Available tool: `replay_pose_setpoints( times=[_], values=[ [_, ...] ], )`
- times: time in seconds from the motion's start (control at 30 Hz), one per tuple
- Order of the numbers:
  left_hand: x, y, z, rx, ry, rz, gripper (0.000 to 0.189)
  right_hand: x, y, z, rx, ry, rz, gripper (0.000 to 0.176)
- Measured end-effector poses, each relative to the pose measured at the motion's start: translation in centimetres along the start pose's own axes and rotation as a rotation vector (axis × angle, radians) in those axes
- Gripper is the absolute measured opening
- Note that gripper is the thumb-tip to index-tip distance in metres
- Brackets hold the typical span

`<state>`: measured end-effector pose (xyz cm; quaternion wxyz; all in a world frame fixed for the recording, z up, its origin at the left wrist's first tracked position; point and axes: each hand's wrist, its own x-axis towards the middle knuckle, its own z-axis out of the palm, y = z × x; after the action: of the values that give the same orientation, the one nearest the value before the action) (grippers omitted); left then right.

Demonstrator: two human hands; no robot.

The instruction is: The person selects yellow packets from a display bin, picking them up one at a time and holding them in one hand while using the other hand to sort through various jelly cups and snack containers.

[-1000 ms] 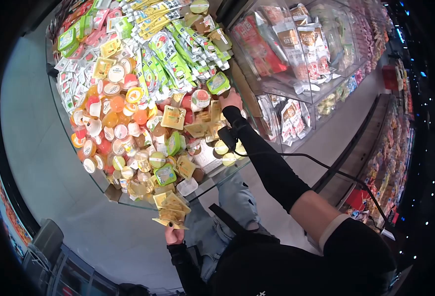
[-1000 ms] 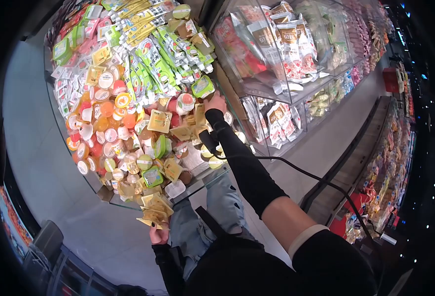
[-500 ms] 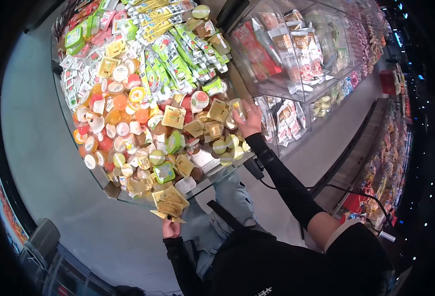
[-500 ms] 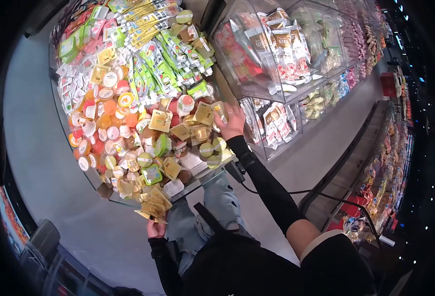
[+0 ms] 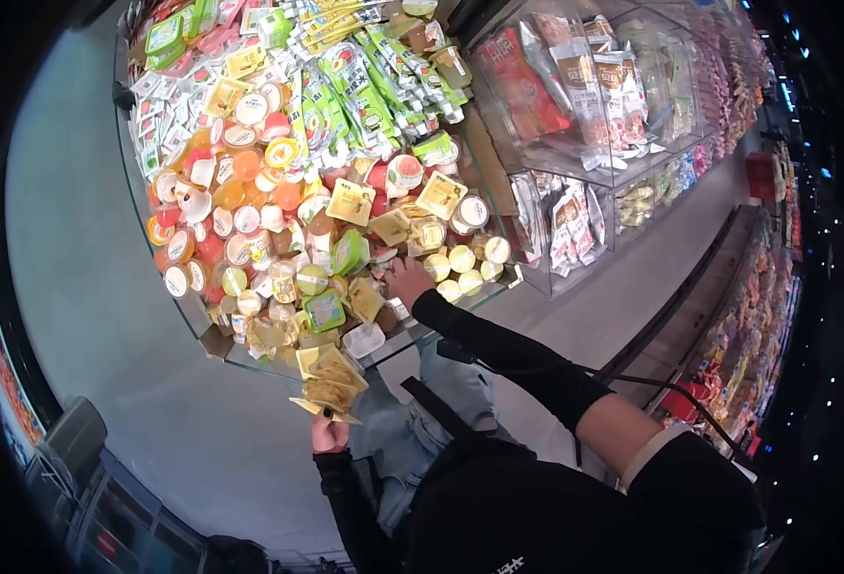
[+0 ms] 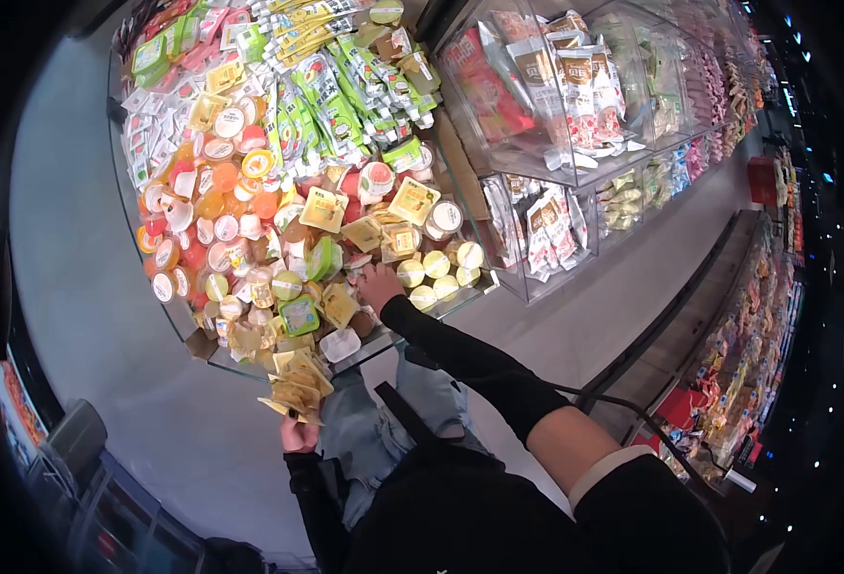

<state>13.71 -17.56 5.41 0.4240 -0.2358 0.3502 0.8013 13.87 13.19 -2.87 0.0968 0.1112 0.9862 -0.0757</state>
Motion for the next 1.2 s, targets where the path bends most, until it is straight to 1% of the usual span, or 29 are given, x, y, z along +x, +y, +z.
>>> replay_pose_setpoints(
  times=[0.03, 0.1, 0.13, 0.17, 0.23, 0.27, 0.4, 0.47, 0.5, 0.57, 0.6, 0.67, 0.7, 0.77, 0.9, 0.97, 1.1, 1.17, 1.2],
  values=[
    [-0.3, 0.0, -0.3, -0.006, 0.003, -0.009, 0.068, 0.0, 0.2, 1.6, 0.004, -0.003, -0.002, 0.017],
    [-0.7, -0.1, -0.9, -0.011, 0.005, -0.021, 0.068, 0.0, 0.7, 3.3, -0.079, 0.138, -0.042, 0.012],
    [-0.8, -0.2, -1.3, -0.019, 0.008, -0.022, 0.068, -0.1, 1.1, 3.4, -0.067, 0.091, -0.048, 0.015],
    [-0.9, -0.3, -1.6, -0.028, 0.011, -0.021, 0.068, -0.4, 1.2, 3.4, -0.067, 0.089, -0.048, 0.015],
    [-0.9, -0.5, -1.4, -0.046, 0.017, -0.008, 0.068, -1.1, 1.2, 2.9, -0.267, 0.111, -0.074, 0.016],
    [-0.8, -0.6, -1.3, -0.063, 0.022, 0.005, 0.069, -1.4, 1.3, 2.6, -0.268, 0.061, -0.086, 0.018],
    [-0.6, -0.6, -1.2, -0.036, -0.007, -0.006, 0.068, -1.8, 1.5, 2.1, -0.164, 0.029, -0.082, 0.019],
    [-0.5, -0.5, -0.6, -0.009, -0.014, -0.016, 0.068, -2.2, 1.3, 1.3, -0.106, -0.091, -0.171, 0.017],
    [-0.4, -0.5, -0.6, -0.008, -0.013, -0.017, 0.068, -2.6, 1.3, 1.6, -0.105, -0.091, -0.171, 0.017],
    [-0.5, -0.5, -0.8, 0.018, 0.015, -0.034, 0.069, -3.8, 1.4, 3.5, -0.083, -0.098, -0.241, 0.019],
    [-0.5, -0.4, -0.3, 0.020, 0.016, -0.035, 0.069, -4.1, 1.4, 4.1, -0.081, -0.098, -0.240, 0.019],
    [-0.6, -0.2, 0.8, -0.063, 0.038, 0.019, 0.060, -4.8, 1.6, 5.4, 0.008, -0.144, -0.132, 0.018],
    [-0.5, -0.3, 0.4, -0.063, 0.039, 0.019, 0.060, -4.5, 1.7, 5.0, 0.009, -0.145, -0.132, 0.018],
    [-0.4, -0.5, -0.9, -0.016, 0.032, -0.018, 0.069, -3.4, 1.9, 3.7, -0.041, -0.514, -0.094, 0.029],
    [-0.6, 0.0, 0.1, 0.007, 0.048, -0.069, 0.067, -3.2, 2.2, 4.1, -0.008, -0.478, -0.134, 0.028],
    [-0.6, 0.0, 1.2, -0.009, 0.116, -0.009, 0.052, -3.5, 1.7, 3.8, -0.049, -0.466, -0.107, 0.026],
    [-0.7, 0.1, 0.3, 0.001, 0.102, -0.070, 0.052, -3.9, 1.1, 3.7, -0.077, -0.464, -0.126, 0.020],
    [-0.7, -0.1, -0.1, 0.000, 0.099, -0.083, 0.053, -3.8, 0.9, 3.1, 0.034, -0.564, -0.038, 0.021],
    [-0.6, -0.2, -0.1, 0.000, 0.098, -0.083, 0.053, -3.3, 1.0, 2.8, 0.034, -0.564, -0.037, 0.021]
  ],
)
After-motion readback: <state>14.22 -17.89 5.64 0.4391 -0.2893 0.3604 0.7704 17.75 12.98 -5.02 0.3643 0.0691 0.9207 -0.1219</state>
